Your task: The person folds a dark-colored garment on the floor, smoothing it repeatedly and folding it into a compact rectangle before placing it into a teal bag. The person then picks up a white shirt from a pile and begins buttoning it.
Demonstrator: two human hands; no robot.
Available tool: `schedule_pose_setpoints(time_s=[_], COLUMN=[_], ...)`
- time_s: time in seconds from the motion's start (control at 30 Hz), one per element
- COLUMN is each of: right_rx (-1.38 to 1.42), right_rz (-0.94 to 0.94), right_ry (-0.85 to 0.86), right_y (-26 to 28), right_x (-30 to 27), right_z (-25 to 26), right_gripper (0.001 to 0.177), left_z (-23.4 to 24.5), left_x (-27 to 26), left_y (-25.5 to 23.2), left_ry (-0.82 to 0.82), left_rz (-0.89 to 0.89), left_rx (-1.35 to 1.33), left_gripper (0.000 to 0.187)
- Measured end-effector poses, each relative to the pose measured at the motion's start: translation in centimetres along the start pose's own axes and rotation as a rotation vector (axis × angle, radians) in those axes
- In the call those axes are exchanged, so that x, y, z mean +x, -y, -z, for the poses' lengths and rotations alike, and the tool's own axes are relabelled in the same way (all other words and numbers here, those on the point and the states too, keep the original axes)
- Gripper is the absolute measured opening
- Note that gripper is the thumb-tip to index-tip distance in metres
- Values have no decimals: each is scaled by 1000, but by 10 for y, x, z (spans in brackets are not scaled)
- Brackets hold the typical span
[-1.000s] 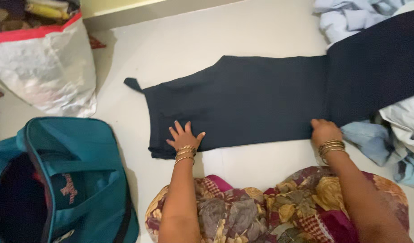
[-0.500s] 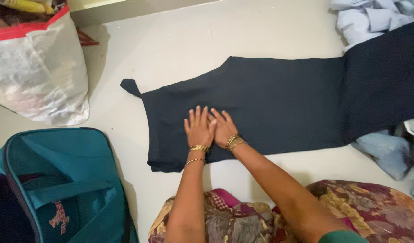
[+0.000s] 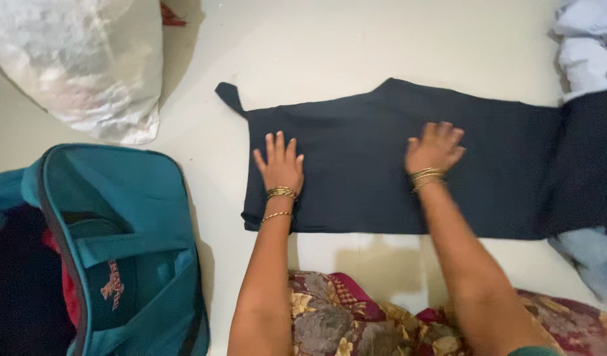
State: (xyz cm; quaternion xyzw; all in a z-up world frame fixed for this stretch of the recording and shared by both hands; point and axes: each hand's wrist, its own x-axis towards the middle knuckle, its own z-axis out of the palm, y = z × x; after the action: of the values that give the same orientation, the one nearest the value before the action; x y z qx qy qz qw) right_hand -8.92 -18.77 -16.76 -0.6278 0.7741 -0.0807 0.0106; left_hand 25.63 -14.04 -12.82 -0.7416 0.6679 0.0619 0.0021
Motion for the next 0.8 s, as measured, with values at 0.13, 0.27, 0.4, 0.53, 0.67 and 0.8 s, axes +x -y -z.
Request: schedule_pose_setpoints(time_s=[0.13, 0.27, 0.4, 0.53, 0.67, 0.8], right_rx=[200, 179, 51, 26, -45, 146], right_rz=[621, 757, 571, 204, 143, 808], right_ry=[137, 183, 234, 96, 151, 342], right_y=[131, 175, 142, 123, 162, 229], right_x=[-46, -61, -33, 0, 8, -1], right_z=[-16, -12, 11, 20, 17, -5], right_gripper=[54, 59, 71, 73, 61, 68], left_z=[-28, -10, 21, 21, 17, 10], left_x=[23, 7, 6, 21, 46, 68], left_y=[-14, 2, 9, -5, -19, -23], left_ry=[-150, -7, 26, -66, -236, -31], left_rz=[-150, -39, 181, 273, 1, -75], left_rx=[-233, -153, -41, 40, -212, -333], left_gripper=[57, 69, 73, 69, 67, 67])
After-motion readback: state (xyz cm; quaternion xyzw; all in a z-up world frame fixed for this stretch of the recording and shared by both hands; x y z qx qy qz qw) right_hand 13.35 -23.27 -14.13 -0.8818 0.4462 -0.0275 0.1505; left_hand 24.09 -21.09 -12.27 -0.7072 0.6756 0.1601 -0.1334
